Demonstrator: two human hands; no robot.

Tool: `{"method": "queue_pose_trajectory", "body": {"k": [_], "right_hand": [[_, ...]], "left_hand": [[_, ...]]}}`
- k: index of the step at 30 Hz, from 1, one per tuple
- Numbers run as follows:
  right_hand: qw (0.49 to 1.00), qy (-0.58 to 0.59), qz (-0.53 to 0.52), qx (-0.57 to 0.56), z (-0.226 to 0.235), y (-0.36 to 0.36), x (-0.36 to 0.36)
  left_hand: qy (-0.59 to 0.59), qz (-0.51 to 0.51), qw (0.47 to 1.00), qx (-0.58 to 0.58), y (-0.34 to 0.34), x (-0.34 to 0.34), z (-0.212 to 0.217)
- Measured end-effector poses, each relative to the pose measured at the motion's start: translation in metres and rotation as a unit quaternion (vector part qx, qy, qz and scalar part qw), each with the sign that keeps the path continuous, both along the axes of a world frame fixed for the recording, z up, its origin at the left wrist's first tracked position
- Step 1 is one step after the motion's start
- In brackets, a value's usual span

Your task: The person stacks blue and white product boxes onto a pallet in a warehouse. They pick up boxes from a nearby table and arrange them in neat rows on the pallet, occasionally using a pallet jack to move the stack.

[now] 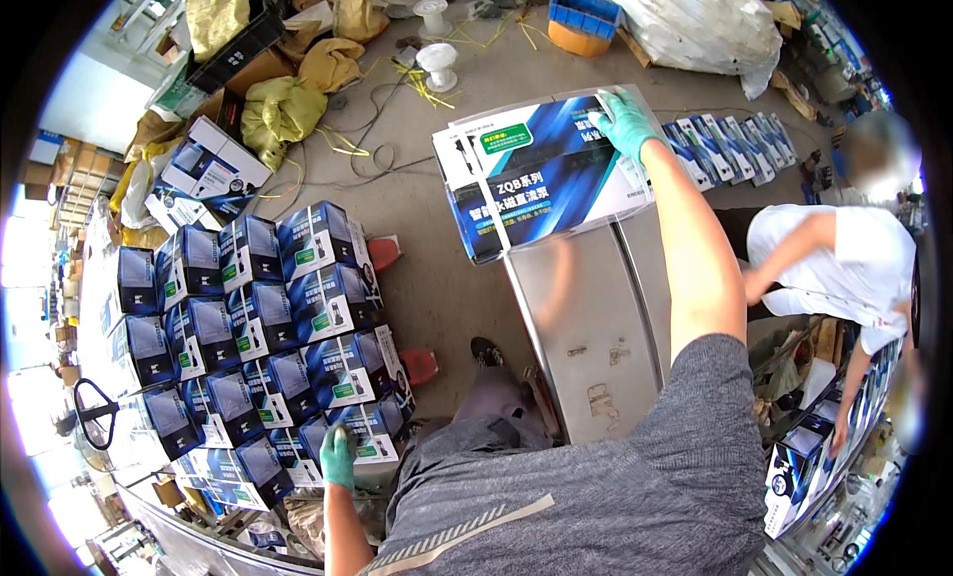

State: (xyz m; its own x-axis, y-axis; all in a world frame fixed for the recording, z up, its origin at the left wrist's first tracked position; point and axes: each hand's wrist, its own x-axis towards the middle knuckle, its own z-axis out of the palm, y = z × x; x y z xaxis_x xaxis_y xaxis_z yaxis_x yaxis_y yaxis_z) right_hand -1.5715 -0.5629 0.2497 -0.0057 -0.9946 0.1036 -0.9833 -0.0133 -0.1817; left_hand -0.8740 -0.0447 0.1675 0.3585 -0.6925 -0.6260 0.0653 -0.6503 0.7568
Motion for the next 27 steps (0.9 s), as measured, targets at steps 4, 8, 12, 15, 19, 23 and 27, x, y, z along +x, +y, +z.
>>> {"method": "queue_pose_trajectory", "body": {"k": [4, 8, 12, 15, 19, 23, 27], "right_hand": [[0.998, 0.007, -0.022, 0.058, -0.005, -0.013, 0.018], [0.999, 0.024, -0.012, 0.017, -0.018, -0.016, 0.0], [0.999, 0.036, -0.021, 0.005, -0.018, -0.014, 0.002], [0.998, 0.055, -0.022, -0.001, -0.021, -0.017, 0.005], [0.999, 0.021, -0.028, -0.004, -0.022, -0.02, 0.002], [0.999, -0.043, -0.018, 0.016, 0.002, -0.012, 0.016], [0.999, -0.021, -0.023, -0.006, -0.004, -0.009, -0.005]], "left_hand": [[0.037, -0.048, 0.996, -0.06, -0.134, -0.104, 0.08], [0.065, -0.225, 0.958, -0.167, -0.237, -0.203, 0.106], [0.122, -0.203, 0.964, -0.117, -0.298, -0.283, 0.096], [0.147, -0.196, 0.967, -0.071, -0.317, -0.311, 0.057], [0.187, -0.151, 0.971, 0.011, -0.323, -0.326, 0.036], [0.227, -0.167, 0.96, 0.006, -0.323, -0.317, 0.02], [0.278, -0.185, 0.942, -0.028, -0.325, -0.32, 0.016]]}}
